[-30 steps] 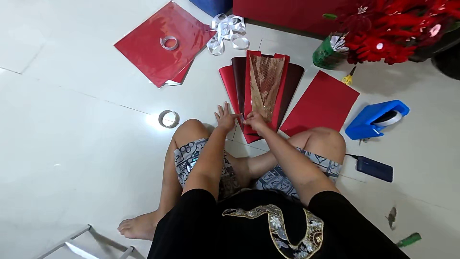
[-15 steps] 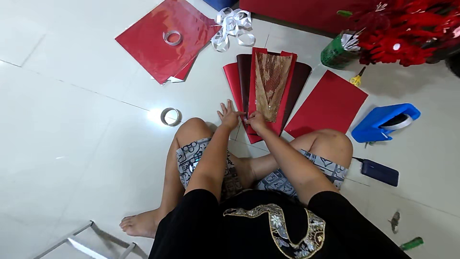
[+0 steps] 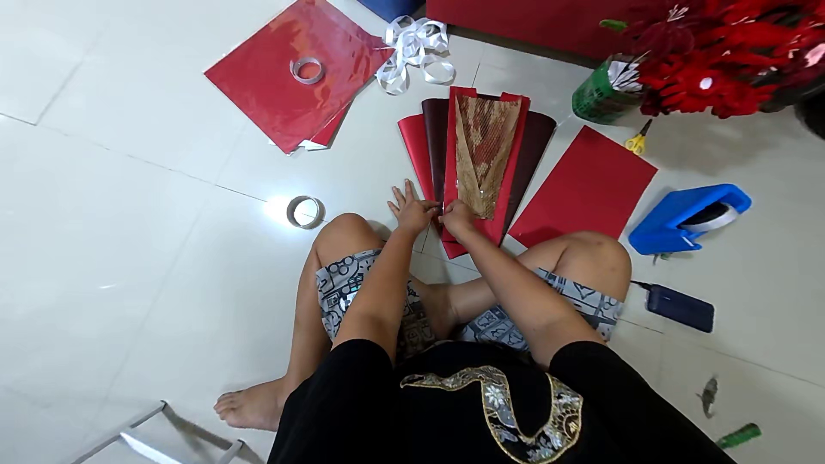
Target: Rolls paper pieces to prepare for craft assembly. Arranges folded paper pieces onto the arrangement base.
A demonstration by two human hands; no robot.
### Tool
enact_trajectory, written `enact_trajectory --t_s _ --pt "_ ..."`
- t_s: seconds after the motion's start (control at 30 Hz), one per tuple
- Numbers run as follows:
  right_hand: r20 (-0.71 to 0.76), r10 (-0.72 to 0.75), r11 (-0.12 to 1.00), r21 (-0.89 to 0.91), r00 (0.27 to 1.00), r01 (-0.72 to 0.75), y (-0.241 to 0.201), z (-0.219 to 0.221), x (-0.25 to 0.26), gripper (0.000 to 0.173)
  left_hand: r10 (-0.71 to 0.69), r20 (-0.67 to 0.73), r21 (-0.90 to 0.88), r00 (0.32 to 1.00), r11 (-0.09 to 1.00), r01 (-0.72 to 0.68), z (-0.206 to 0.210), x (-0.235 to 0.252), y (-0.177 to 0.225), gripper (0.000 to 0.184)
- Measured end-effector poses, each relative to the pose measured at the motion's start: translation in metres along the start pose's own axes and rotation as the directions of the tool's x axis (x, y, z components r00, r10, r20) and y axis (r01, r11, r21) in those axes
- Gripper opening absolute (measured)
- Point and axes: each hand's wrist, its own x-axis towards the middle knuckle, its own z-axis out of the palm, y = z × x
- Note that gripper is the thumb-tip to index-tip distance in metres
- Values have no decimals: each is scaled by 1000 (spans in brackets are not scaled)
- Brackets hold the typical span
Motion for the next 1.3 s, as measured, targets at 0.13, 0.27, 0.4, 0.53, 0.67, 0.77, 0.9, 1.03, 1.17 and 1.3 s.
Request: enact_trajectory --t_s 0.13,0.27,0.4,0.53,0.67,0.77,0.9,1.03,1.17,1.3 --pt "-3 6 997 -81 1000 -6 -7 -1 -4 31 -30 -81 -10 996 1000 30 7 1 4 15" --pt "-5 34 991 -131 999 -35 -13 -3 -9 34 -27 -96 -6 995 1000 26 10 2 4 15" --pt "-14 66 979 -194 998 -68 -20 -1 -11 43 -21 -109 -4 994 1000 21 10 2 5 15" --pt "-35 72 950 -302 997 -79 -28 -1 -16 46 -16 -110 9 994 1000 17 12 3 4 16" --pt "-17 99 946 -308 995 -99 -35 -5 -21 48 -17 -110 11 994 1000 18 12 3 4 15" --pt "-24 108 944 -312 994 -110 -36 -4 -20 46 -17 -99 30 995 999 20 12 4 4 15" --pt "-15 118 935 -335 993 -116 -35 -3 -15 47 -11 -104 44 994 999 16 11 3 5 15" --pt "4 111 942 -320 994 -104 -33 -6 -15 48 -13 -105 24 994 1000 16 9 2 6 17" --pt "9 109 940 -327 994 -100 -32 -8 -17 51 -14 -105 21 994 1000 16 10 3 5 17" --pt "3 101 929 -357 995 -93 -32 -7 -17 53 -16 -107 20 994 1000 18 10 3 6 16"
